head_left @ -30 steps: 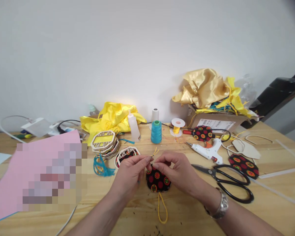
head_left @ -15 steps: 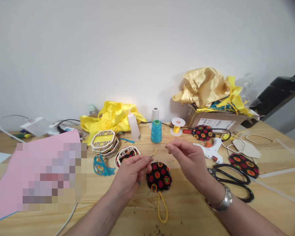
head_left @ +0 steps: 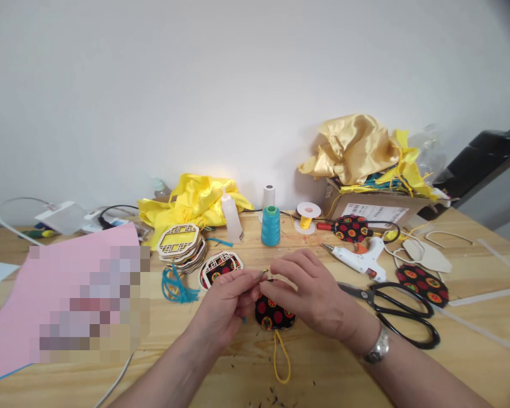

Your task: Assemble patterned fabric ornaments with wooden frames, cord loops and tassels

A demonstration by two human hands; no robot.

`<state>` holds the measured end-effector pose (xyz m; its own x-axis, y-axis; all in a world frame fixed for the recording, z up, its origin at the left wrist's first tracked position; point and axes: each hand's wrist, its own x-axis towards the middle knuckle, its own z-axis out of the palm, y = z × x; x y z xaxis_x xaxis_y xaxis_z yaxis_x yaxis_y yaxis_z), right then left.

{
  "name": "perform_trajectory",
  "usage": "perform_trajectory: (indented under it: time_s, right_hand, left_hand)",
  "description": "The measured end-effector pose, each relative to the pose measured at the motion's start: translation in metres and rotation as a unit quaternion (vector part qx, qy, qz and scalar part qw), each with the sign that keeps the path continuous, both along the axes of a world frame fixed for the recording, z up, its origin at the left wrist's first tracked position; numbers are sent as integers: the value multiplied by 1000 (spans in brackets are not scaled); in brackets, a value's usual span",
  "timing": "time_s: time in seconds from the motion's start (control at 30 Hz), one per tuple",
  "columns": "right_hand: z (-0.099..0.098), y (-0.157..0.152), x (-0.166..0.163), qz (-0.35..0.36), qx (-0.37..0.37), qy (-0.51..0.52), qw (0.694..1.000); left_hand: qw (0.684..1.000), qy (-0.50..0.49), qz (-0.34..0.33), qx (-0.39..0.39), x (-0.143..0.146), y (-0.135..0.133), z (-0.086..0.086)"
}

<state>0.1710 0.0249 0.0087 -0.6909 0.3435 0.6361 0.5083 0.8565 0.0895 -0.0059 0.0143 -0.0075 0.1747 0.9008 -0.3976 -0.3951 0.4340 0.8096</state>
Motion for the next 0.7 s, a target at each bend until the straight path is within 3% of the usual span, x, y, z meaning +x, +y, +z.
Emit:
perform_trajectory:
  time_s: [0.1, 0.23, 0.37, 0.53, 0.6, 0.7]
  right_hand:
    - [-1, -2, -2, 9, -13, 13, 1000]
    - [-3, -6, -5, 44, -149, 149, 977]
    - [-2, -9, -11, 75, -329, 309, 889]
    - [-1, -7, -18, -39, -516, 389, 763]
    - [-1, -6, -19, -57, -556, 379, 737]
    - [-1, -5, -20, -69, -586, 358, 724]
  left_hand:
    - [1000, 9, -1, 5, 1, -1, 0]
    - [999, 31, 6, 19, 1, -1, 0]
    - [996, 66, 29, 48, 1, -1, 0]
    - [980, 156, 57, 107, 2, -4, 5]
    - [956, 246, 66, 144, 4, -6, 9]
    - [921, 335, 73, 187, 6, -10, 14]
